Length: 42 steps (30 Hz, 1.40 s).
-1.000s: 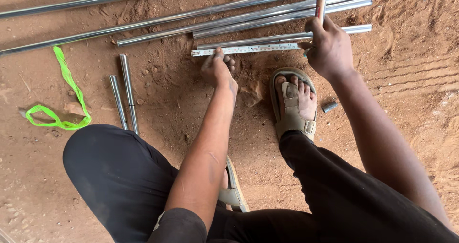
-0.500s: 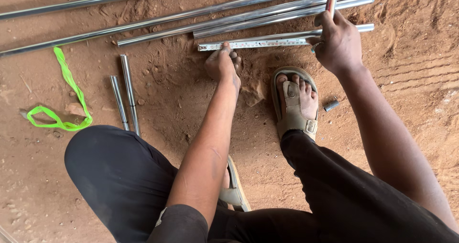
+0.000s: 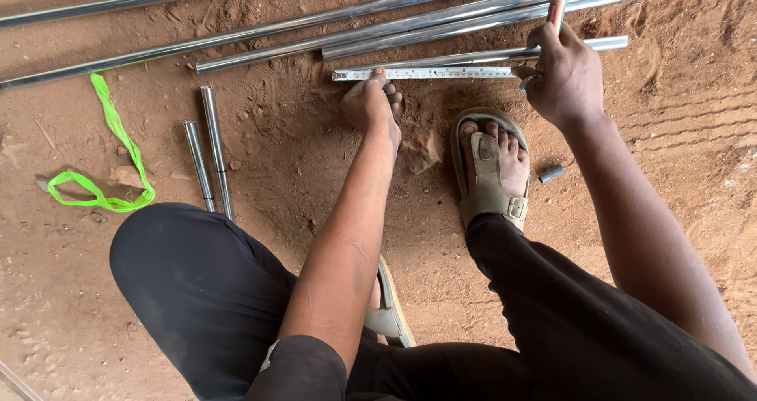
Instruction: The person measures and marks several metal rods using a folding ruler and a marker. They place the ruler along the rods, mark specific points, and repeat the process for multiple rods.
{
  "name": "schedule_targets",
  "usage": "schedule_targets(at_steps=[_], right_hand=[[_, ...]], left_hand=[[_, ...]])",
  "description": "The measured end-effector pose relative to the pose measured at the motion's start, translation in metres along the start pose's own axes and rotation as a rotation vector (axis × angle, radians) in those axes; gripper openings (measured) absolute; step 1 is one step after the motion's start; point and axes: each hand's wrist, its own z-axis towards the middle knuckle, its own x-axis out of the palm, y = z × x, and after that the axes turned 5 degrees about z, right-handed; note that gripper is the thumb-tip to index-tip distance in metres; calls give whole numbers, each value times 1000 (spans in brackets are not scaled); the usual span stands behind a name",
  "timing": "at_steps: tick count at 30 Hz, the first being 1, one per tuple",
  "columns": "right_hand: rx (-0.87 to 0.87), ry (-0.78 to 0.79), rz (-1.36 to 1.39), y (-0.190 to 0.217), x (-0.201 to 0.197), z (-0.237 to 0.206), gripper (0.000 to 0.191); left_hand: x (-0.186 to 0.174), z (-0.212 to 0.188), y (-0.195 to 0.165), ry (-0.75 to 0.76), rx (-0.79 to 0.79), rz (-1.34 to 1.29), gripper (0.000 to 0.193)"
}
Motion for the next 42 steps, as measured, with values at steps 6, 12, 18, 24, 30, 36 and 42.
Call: schedule_targets(at_steps=[6,12,18,24,30,36,42], right_hand=[[-15,-19,7,-3,1,3,39],[-29,-25,16,-2,0,5,39],[34,32,-3,-1,1,7,38],[10,5,0,-1,1,7,38],[-15,-16,31,-1,0,7,38],[-41,-43,34,-1,-1,7,38],[-21,-28,30,0,-1,8,37]], left_hand=[[1,3,2,-5,-7,-6,14],[2,2,2,-9,-15,-9,13],[2,0,2,-8,-5,-15,14],[3,0,3,-12,-8,-25,13],[4,0,3,-7,-1,-21,16],[4,1,3,-4,1,-6,16],[4,3,3,-8,-2,2,16]])
